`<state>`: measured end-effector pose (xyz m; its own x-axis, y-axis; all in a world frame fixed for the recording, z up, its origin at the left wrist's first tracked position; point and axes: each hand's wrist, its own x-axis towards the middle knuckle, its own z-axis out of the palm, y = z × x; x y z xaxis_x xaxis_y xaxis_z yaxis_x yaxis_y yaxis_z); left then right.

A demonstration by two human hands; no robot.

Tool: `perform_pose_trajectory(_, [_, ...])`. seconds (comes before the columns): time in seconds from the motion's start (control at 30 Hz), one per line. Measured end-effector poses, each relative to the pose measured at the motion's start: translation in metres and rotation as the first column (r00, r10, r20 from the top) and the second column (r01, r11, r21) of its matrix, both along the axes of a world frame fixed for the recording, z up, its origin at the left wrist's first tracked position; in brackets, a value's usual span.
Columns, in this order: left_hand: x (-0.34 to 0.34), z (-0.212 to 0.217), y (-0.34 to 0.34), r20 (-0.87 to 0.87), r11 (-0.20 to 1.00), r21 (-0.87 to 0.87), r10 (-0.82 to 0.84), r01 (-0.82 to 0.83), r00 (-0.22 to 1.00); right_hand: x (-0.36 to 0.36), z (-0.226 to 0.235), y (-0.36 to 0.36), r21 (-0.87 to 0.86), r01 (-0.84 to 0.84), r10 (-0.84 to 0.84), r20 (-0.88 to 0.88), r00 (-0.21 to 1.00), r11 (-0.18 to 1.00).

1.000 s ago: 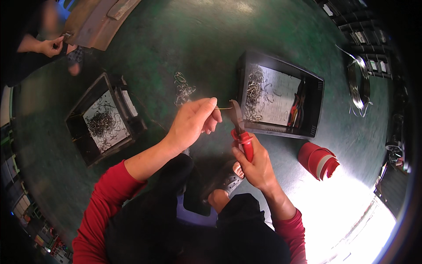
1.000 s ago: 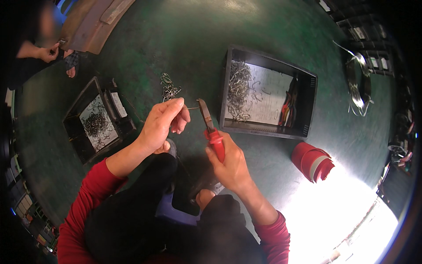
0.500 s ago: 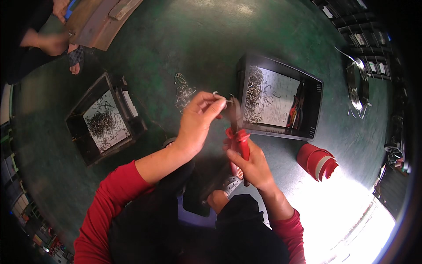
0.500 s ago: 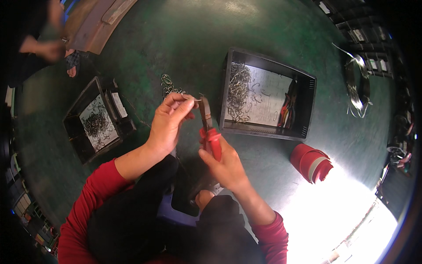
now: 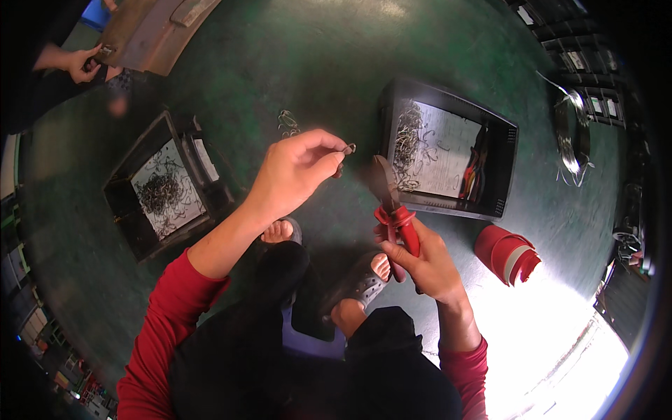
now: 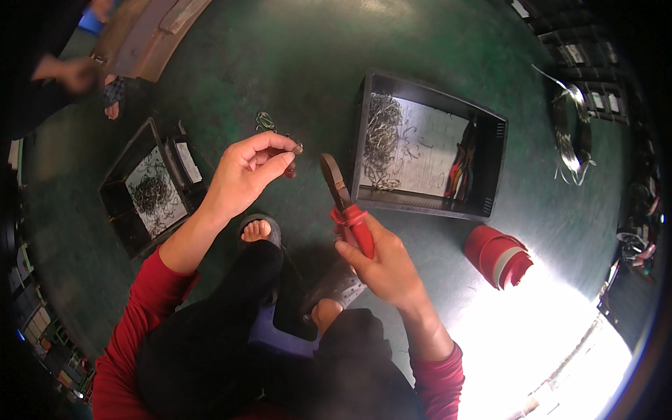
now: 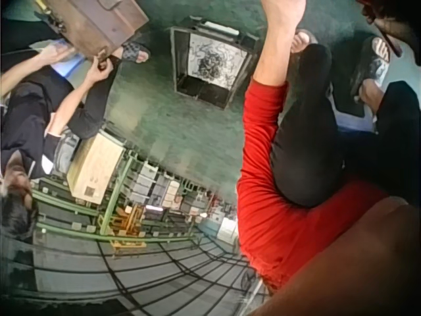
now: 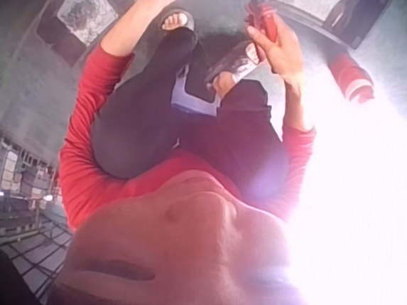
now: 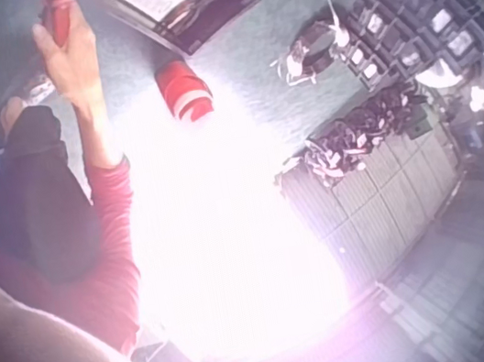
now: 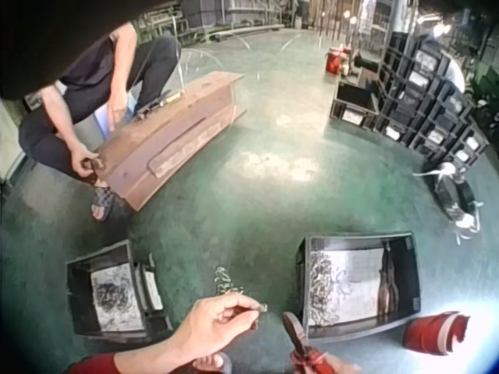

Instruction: The person sits on a low stool and uses pliers to bend small metal wire pieces into hooks. They pick up each wire, bend it with the pliers, and place the finished hook into a nearby black tray. The process is repeated for multiple wire pieces.

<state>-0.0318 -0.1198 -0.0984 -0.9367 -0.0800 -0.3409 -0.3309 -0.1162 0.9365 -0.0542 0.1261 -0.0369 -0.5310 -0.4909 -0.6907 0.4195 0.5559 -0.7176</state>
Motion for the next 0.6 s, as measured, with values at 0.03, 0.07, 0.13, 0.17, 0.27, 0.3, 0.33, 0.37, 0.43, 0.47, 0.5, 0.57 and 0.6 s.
perform_pose_trajectory(0.03, [0.0008,0.0009,0.0000,-0.002,0.999,-0.039,-0.015,0.015,1.000,0.0006,0.0006,-0.0008,0.000,-0.007,0.007,-0.018,1.000,1.000])
perform_pose_trajectory(0.07, [0.0014,0.0017,0.0002,-0.014,0.997,-0.071,-0.022,0.021,1.000,0.0015,0.0003,-0.0020,-0.012,-0.021,0.020,-0.040,0.999,1.000])
perform_pose_trajectory(0.13, [0.0016,0.0025,0.0024,-0.050,0.994,-0.108,0.006,-0.012,0.999,0.0034,-0.0009,-0.0035,-0.024,-0.050,0.048,-0.090,0.995,0.998])
perform_pose_trajectory(0.17, [0.0017,0.0030,0.0035,-0.045,0.993,-0.119,0.020,-0.025,0.999,0.0035,-0.0013,-0.0033,-0.026,-0.051,0.050,-0.044,0.998,0.998])
perform_pose_trajectory(0.27, [0.0025,0.0055,0.0051,-0.134,0.967,-0.253,-0.012,-0.022,0.991,0.0038,-0.0017,-0.0020,-0.001,-0.063,0.063,0.030,0.998,0.998])
perform_pose_trajectory(0.3, [0.0022,0.0062,0.0056,-0.137,0.962,-0.273,-0.020,-0.019,0.990,0.0040,-0.0016,-0.0018,0.004,-0.068,0.068,0.019,0.998,0.998])
perform_pose_trajectory(0.33, [0.0020,0.0069,0.0060,-0.157,0.956,-0.291,-0.024,-0.023,0.987,0.0041,-0.0016,-0.0019,0.010,-0.073,0.073,0.008,0.997,0.997])
perform_pose_trajectory(0.37, [0.0018,0.0076,0.0063,-0.171,0.950,-0.312,-0.030,-0.025,0.985,0.0039,-0.0016,-0.0021,0.016,-0.075,0.075,0.017,0.997,0.997])
perform_pose_trajectory(0.43, [0.0019,0.0089,0.0072,-0.205,0.941,-0.336,-0.043,-0.029,0.978,0.0036,-0.0016,-0.0030,0.027,-0.079,0.078,0.034,0.996,0.997])
perform_pose_trajectory(0.47, [0.0021,0.0093,0.0077,-0.208,0.936,-0.352,-0.052,-0.025,0.977,0.0036,-0.0015,-0.0037,0.023,-0.076,0.076,0.011,0.997,0.997])
perform_pose_trajectory(0.5, [0.0028,0.0099,0.0077,-0.204,0.931,-0.365,-0.072,-0.008,0.976,0.0040,-0.0015,-0.0046,0.020,-0.073,0.073,-0.012,0.997,0.997])
perform_pose_trajectory(0.57, [0.0039,0.0104,0.0070,-0.192,0.921,-0.387,-0.110,0.028,0.975,0.0042,-0.0010,-0.0054,0.049,-0.079,0.081,-0.030,0.996,0.996])
perform_pose_trajectory(0.6, [0.0041,0.0102,0.0061,-0.137,0.948,-0.316,-0.095,0.047,0.986,0.0039,-0.0005,-0.0051,0.080,-0.089,0.091,-0.025,0.995,0.993])
